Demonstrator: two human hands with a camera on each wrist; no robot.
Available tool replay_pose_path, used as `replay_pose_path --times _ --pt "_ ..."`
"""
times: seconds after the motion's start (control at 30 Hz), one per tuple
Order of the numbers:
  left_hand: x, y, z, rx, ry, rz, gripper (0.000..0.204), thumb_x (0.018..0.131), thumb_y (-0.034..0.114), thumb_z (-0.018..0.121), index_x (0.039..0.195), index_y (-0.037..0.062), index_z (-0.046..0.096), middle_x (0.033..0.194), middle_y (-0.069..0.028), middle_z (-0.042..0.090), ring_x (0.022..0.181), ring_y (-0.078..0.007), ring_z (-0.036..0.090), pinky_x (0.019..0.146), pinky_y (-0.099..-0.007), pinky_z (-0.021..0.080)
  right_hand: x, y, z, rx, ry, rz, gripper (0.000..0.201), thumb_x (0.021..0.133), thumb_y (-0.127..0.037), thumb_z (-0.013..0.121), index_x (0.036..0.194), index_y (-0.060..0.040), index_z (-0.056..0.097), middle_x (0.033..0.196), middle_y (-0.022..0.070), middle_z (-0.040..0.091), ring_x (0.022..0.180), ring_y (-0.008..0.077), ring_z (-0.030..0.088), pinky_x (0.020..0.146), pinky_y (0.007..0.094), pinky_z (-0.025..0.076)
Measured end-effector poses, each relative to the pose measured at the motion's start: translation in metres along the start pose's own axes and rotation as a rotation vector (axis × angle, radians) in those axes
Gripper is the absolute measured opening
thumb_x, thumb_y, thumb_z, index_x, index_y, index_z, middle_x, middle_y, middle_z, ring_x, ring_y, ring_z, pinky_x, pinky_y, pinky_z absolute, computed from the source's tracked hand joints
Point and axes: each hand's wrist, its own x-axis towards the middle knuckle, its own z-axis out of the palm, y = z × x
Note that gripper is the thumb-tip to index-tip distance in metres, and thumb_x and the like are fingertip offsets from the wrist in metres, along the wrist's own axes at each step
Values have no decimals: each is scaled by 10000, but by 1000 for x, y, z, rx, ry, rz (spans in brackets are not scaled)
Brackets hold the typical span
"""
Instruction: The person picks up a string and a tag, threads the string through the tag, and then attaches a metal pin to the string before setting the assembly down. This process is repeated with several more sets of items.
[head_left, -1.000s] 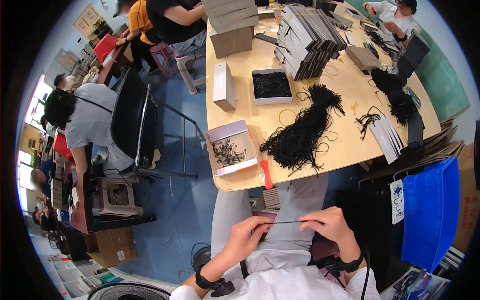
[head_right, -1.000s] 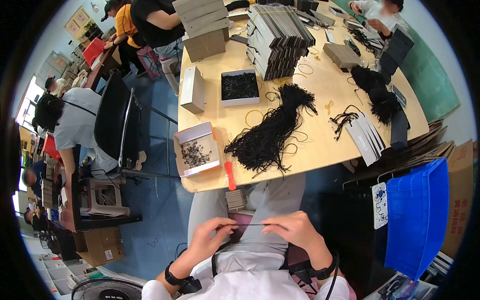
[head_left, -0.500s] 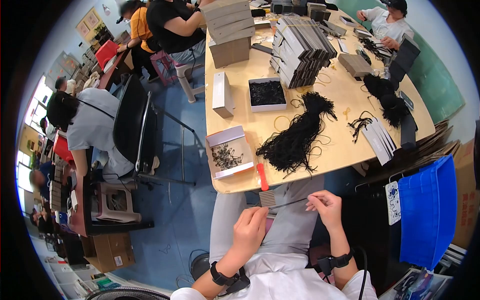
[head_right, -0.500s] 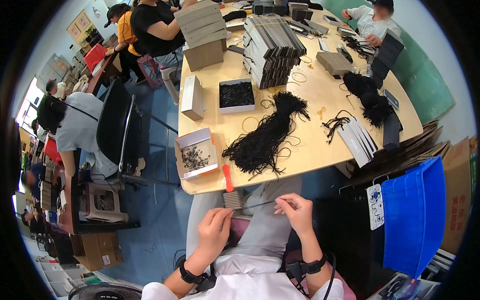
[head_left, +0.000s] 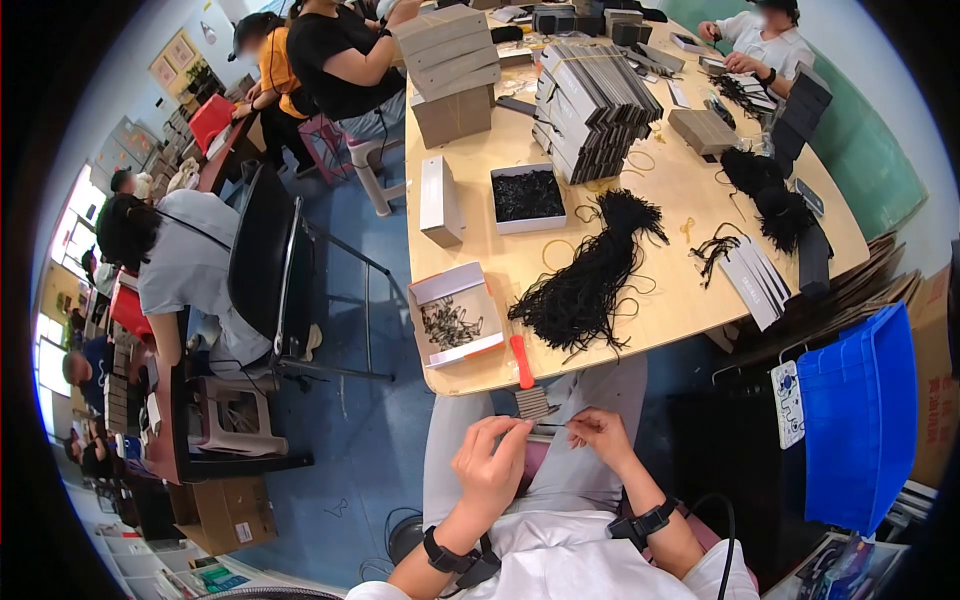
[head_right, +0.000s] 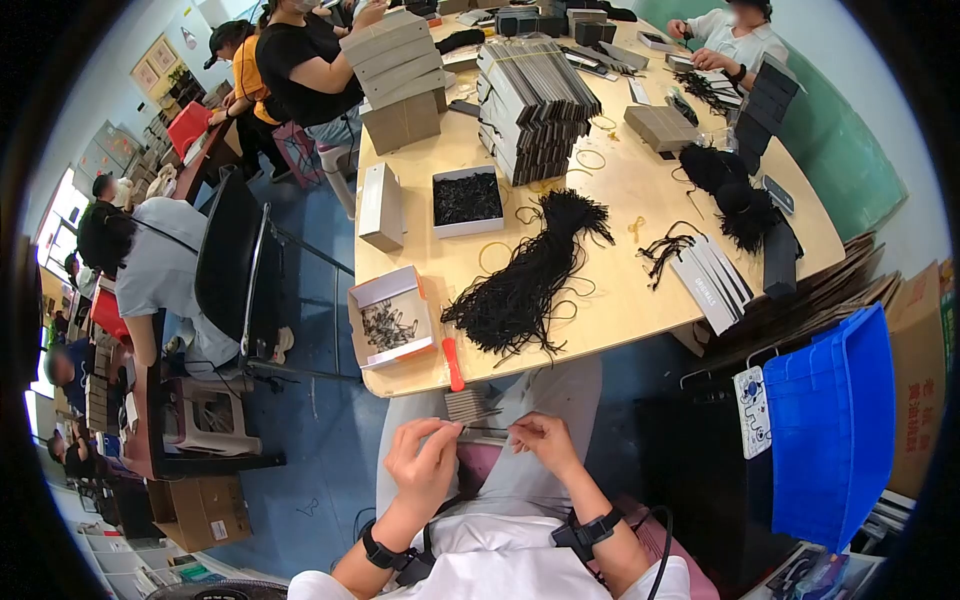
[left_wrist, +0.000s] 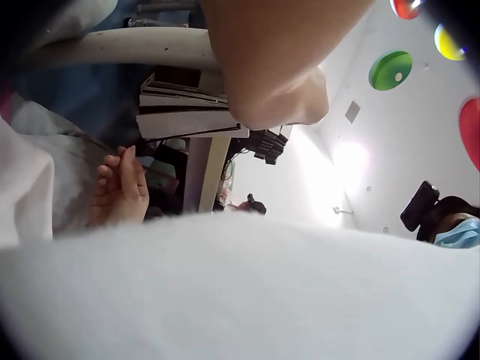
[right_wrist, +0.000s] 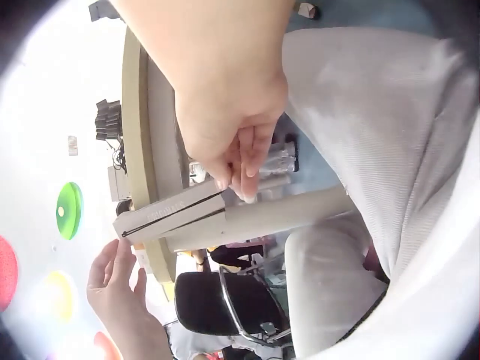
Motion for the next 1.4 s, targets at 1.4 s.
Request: replay_pose_path --times 1.4 --pt "-11 11 2 -51 -167 -95 142 737 13 679 849 65 609 837 -77 621 837 -258 580 792 -348 393 -12 12 4 127 7 16 106 862 -79 652 877 26 651 704 83 653 582 132 613 538 247 487"
